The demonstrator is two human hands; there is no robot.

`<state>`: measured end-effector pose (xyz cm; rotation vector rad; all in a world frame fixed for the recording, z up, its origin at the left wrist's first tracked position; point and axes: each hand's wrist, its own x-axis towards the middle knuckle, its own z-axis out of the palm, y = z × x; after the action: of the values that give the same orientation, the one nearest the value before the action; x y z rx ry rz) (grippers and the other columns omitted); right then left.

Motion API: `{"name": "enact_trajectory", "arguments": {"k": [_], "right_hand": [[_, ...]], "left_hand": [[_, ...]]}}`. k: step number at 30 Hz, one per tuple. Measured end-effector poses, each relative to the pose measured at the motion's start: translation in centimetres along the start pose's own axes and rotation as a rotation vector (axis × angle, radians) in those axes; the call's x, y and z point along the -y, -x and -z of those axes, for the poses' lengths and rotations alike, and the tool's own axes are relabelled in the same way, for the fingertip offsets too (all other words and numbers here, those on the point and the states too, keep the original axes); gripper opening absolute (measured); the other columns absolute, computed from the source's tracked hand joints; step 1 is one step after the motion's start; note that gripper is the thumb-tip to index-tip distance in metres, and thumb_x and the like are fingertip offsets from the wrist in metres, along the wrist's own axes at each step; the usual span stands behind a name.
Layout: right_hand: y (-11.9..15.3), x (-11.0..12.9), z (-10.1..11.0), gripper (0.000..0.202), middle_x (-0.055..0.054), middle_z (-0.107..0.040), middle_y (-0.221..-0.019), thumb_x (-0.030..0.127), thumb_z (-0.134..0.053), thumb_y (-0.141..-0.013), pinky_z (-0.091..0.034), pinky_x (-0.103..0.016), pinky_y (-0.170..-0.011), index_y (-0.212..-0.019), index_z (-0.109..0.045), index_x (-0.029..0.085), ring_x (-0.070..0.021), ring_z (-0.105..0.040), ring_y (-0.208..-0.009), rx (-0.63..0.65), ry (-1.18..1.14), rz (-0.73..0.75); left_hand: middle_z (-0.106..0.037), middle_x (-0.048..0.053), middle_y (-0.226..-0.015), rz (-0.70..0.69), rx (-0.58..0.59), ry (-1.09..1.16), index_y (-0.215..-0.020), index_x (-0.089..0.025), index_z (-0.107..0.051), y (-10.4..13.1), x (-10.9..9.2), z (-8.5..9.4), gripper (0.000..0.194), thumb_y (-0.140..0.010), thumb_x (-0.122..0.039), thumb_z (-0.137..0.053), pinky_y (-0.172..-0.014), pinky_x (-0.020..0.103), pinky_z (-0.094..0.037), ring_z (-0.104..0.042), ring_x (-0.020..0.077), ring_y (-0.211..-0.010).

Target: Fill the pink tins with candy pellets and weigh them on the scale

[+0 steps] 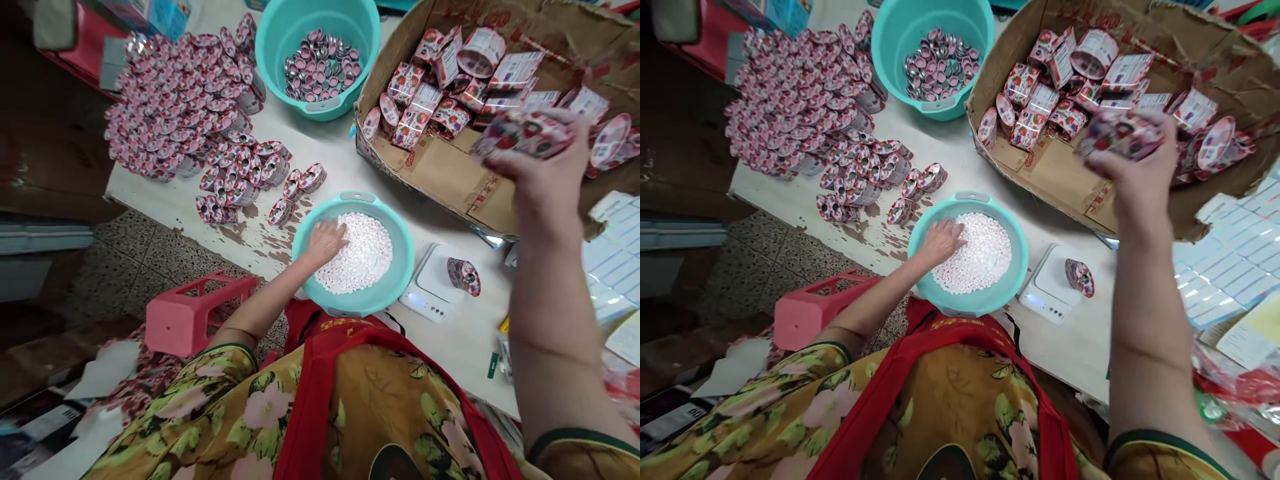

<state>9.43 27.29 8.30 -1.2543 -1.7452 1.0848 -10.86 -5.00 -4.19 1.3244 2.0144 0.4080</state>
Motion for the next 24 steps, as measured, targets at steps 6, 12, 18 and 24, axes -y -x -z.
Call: {"name": "enact_trajectory", "arguments": {"k": [6,12,18,24], "right_hand": [[22.6,-0.6,-5.4,0.041,-0.005,-0.071,-0.114,0.023,-0.084,-0.076,-0.058,-0.043,-0.092,-0.115,-0.072,0.029,-0.0238,-0.069,-0.106,0.375,-0.161,0.006],[28.8,-4.6,-8.3,0.033,-0.008,-0.071,-0.114,0.028,-0.074,-0.081,-0.051,-0.048,-0.105,-0.114,-0.072,0.027,-0.027,-0.064,-0.113,0.27,0.009,-0.03],[27.5,-3.3,-8.3,0.047,-0.006,-0.072,-0.11,0.043,-0.082,-0.071,-0.055,-0.04,-0.099,-0.111,-0.066,0.023,-0.0233,-0.067,-0.104,0.183,-0.11,-0.321],[26.9,-2.1,-6.1,0.056,-0.005,-0.072,-0.118,0.046,-0.082,-0.071,-0.054,-0.039,-0.102,-0.12,-0.066,0.024,-0.0232,-0.068,-0.109,0.154,-0.114,-0.313]], "left_hand": [[-0.044,0.027,-0.153,0.284,0.311,-0.323,-0.147,-0.013,-0.049,6.3,-2.1,-3.6,0.076,-0.094,-0.067,-0.05,-0.109,0.062,-0.035,-0.042,0.0479,-0.136],[-0.055,0.024,-0.145,0.135,0.459,0.033,-0.147,-0.014,-0.051,6.8,-5.3,-8.3,0.067,-0.092,-0.053,-0.057,-0.107,0.051,-0.044,-0.054,0.0396,-0.132],[-0.075,0.017,-0.108,0.353,0.415,0.823,-0.101,-0.013,-0.07,4.4,-5.9,-10.7,0.037,-0.075,-0.039,-0.075,-0.096,0.044,-0.053,-0.068,0.0358,-0.111],[-0.072,0.008,-0.078,0.61,0.366,1.516,-0.081,-0.019,-0.065,3.5,-4.2,-7.1,0.025,-0.072,-0.039,-0.075,-0.068,0.036,-0.057,-0.068,0.0227,-0.072]]}}
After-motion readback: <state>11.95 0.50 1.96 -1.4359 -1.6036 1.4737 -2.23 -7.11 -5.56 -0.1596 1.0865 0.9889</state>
